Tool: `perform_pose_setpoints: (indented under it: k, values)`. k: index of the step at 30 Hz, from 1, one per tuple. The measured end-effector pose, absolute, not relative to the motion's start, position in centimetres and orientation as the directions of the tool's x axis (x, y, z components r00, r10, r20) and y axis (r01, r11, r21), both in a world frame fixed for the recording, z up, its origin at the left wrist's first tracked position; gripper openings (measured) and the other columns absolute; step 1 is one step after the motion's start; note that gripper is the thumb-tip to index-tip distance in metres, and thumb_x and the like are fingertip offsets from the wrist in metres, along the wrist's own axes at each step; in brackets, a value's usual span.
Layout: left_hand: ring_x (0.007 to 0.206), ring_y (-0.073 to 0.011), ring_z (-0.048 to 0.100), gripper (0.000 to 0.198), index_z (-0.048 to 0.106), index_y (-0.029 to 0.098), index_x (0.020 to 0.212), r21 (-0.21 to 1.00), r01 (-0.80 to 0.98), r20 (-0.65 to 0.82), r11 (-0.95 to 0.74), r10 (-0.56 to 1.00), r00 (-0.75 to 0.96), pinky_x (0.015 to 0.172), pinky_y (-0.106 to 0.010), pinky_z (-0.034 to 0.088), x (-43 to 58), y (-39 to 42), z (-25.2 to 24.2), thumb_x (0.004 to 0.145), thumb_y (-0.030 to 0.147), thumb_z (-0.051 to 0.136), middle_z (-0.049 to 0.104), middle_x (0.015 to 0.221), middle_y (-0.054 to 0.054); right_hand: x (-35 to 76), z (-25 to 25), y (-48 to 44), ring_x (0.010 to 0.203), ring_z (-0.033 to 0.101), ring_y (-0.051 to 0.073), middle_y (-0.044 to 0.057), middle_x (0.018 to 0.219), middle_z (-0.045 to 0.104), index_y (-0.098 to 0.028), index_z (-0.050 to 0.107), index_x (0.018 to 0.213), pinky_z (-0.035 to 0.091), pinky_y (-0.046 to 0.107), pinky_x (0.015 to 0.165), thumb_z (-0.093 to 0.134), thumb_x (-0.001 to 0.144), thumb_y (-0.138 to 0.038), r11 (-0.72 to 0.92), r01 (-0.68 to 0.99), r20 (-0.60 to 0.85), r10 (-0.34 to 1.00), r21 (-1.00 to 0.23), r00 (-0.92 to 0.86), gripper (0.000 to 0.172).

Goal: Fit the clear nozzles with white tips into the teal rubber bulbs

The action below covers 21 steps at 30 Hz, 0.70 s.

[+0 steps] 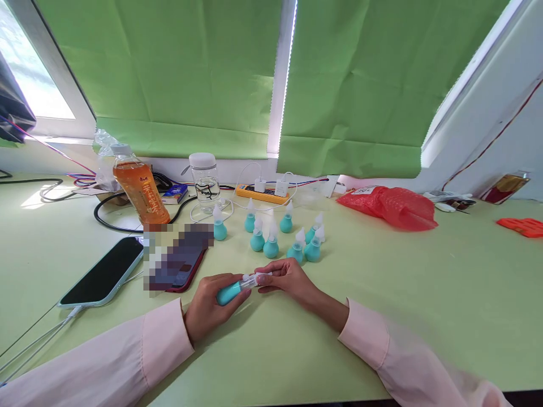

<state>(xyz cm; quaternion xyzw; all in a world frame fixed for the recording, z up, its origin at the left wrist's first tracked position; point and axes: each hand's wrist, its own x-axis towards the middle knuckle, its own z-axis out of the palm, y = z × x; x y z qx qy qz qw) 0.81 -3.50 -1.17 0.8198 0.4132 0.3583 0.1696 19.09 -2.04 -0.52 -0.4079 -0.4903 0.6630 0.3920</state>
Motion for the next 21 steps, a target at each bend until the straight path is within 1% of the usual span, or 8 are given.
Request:
perform_pose_setpoints:
  k: [5,9,11,14,17,21]
  values:
    - [0.052,-0.0117,0.052,0.025,0.062,0.014,0.079,0.5,0.552,0.52,-0.668,0.741,0.426,0.05,-0.022,0.038,0.7,-3.4,-1.6,0.078,0.033,0.046,0.059,0.057,-0.003,18.8,-0.4,-2.2,0.067,0.064,0.016,0.004,0.069,0.067,-0.012,0.064,0.077,0.053,0.027,0.063,0.07,0.059,-0.029,-0.228,-0.102,-0.175,0.912,-0.968,-0.372,0.025]
    - [0.05,-0.0112,0.049,0.026,0.061,0.013,0.076,0.416,0.565,0.55,-0.712,0.692,0.468,0.047,-0.021,0.035,0.8,-3.5,-1.7,0.079,0.032,0.043,0.056,0.055,-0.003,18.7,-0.1,-2.3,0.071,0.065,0.02,0.006,0.071,0.067,-0.011,0.063,0.077,0.053,0.023,0.052,0.069,0.059,-0.031,-0.25,-0.049,-0.213,0.897,-0.967,-0.388,0.028]
    - [0.048,-0.011,0.048,0.026,0.06,0.013,0.075,0.383,0.575,0.578,-0.723,0.673,0.462,0.045,-0.022,0.034,0.8,-3.6,-1.6,0.08,0.032,0.043,0.055,0.054,-0.003,18.6,0.0,-2.4,0.071,0.065,0.021,0.007,0.072,0.068,-0.011,0.062,0.078,0.052,0.022,0.048,0.069,0.059,-0.033,-0.265,-0.023,-0.237,0.894,-0.964,-0.38,0.03]
    - [0.047,-0.0111,0.048,0.024,0.06,0.013,0.076,0.353,0.578,0.619,-0.736,0.647,0.445,0.045,-0.022,0.034,0.9,-3.7,-1.5,0.079,0.03,0.044,0.054,0.053,-0.003,18.6,0.2,-2.5,0.068,0.065,0.021,0.008,0.072,0.068,-0.01,0.061,0.078,0.052,0.023,0.048,0.069,0.058,-0.034,-0.26,-0.011,-0.238,0.899,-0.966,-0.368,0.032]
    - [0.047,-0.0109,0.048,0.022,0.06,0.014,0.076,0.335,0.571,0.622,-0.749,0.631,0.463,0.044,-0.022,0.034,0.9,-3.7,-1.5,0.079,0.029,0.044,0.054,0.053,-0.002,18.5,0.3,-2.7,0.064,0.065,0.02,0.008,0.069,0.068,-0.01,0.061,0.076,0.052,0.024,0.048,0.07,0.057,-0.033,-0.246,-0.022,-0.222,0.908,-0.969,-0.355,0.031]
    - [0.051,-0.0116,0.05,0.018,0.059,0.016,0.081,0.368,0.531,0.65,-0.763,0.62,0.441,0.046,-0.022,0.035,0.8,-3.5,-1.5,0.078,0.029,0.047,0.055,0.056,-0.002,18.0,0.8,-3.3,0.056,0.065,0.017,0.005,0.061,0.067,-0.011,0.062,0.078,0.052,0.025,0.051,0.071,0.058,-0.031,-0.21,-0.06,-0.181,0.932,-0.976,-0.312,0.03]
